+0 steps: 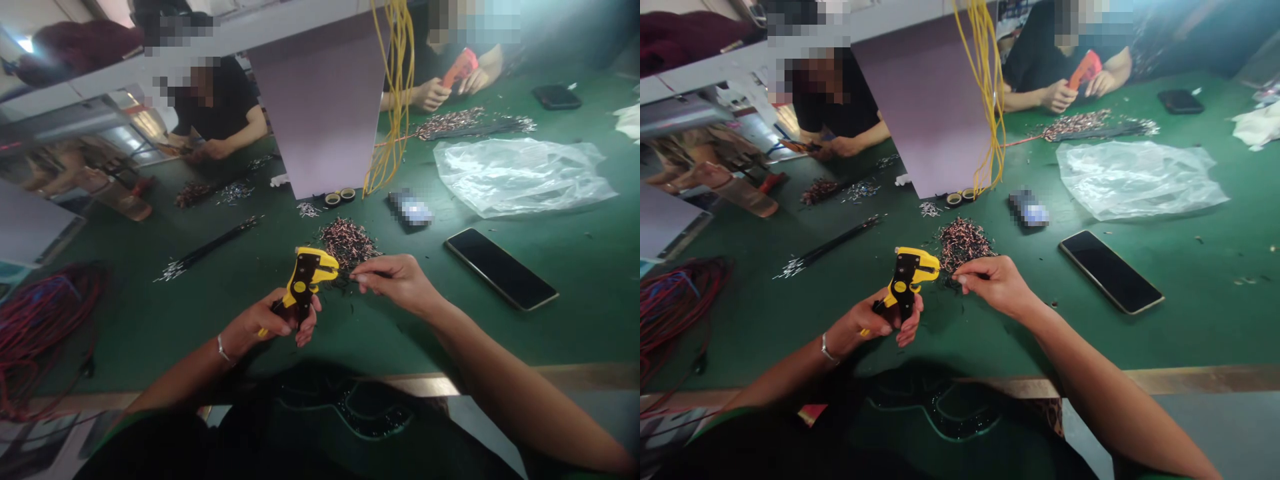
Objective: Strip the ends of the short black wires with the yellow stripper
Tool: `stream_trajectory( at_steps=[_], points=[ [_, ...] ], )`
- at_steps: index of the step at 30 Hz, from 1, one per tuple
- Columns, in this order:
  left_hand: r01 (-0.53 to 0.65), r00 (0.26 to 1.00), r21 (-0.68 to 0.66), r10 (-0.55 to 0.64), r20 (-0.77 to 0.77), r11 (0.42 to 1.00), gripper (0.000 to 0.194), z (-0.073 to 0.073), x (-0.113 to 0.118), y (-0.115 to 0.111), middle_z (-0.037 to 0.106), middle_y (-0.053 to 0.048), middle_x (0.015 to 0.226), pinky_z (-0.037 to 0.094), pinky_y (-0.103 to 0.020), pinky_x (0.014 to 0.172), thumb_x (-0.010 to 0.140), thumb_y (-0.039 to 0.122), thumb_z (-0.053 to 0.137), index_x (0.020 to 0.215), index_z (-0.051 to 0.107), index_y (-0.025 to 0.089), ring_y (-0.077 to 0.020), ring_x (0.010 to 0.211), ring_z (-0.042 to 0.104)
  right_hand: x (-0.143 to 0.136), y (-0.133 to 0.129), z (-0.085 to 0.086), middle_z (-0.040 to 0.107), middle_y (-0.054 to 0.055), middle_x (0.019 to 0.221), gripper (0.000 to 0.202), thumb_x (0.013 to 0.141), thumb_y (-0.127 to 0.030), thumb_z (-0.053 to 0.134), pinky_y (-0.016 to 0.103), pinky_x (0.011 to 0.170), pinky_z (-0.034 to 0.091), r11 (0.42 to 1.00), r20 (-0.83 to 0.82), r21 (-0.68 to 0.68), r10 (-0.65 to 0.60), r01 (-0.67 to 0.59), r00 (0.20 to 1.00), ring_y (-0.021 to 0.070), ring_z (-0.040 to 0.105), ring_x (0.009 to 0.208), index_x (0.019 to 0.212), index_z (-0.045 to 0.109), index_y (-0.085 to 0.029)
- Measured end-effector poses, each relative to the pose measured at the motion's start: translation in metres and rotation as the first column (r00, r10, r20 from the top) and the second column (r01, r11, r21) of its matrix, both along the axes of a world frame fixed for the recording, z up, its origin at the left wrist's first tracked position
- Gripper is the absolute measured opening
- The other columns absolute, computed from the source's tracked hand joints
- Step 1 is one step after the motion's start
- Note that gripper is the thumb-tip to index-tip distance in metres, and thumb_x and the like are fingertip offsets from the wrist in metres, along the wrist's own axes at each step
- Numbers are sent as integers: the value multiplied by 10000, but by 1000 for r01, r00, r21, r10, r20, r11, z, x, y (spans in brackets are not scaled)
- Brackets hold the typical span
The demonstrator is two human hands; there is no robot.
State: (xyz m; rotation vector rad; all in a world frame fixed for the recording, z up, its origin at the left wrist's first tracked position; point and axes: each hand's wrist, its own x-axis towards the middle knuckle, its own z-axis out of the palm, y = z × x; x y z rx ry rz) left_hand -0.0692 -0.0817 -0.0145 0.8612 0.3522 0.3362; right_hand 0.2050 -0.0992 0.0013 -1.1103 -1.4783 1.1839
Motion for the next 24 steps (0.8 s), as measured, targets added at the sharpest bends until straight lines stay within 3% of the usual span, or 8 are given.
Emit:
stream_trajectory(
  at_steps=[11,24],
  points=[
    [-44,998,23,45,-49,999,438,5,2,-2,597,-34,739,486,-313,573,636,184,755,1057,657,114,-152,602,565,0,1,0,700,28,592,171,749,-292,676,252,457,420,1000,32,3,-5,5,999,114,548,500,775,813,-192],
    [-197,966,173,222,-135,965,213,5,6,-16,586,-6,685,501,-259,471,742,168,708,933,629,115,-106,503,538,0,3,-1,697,38,601,206,760,-290,643,274,526,452,1000,82,15,-1,0,997,131,577,540,787,810,-172]
  ],
)
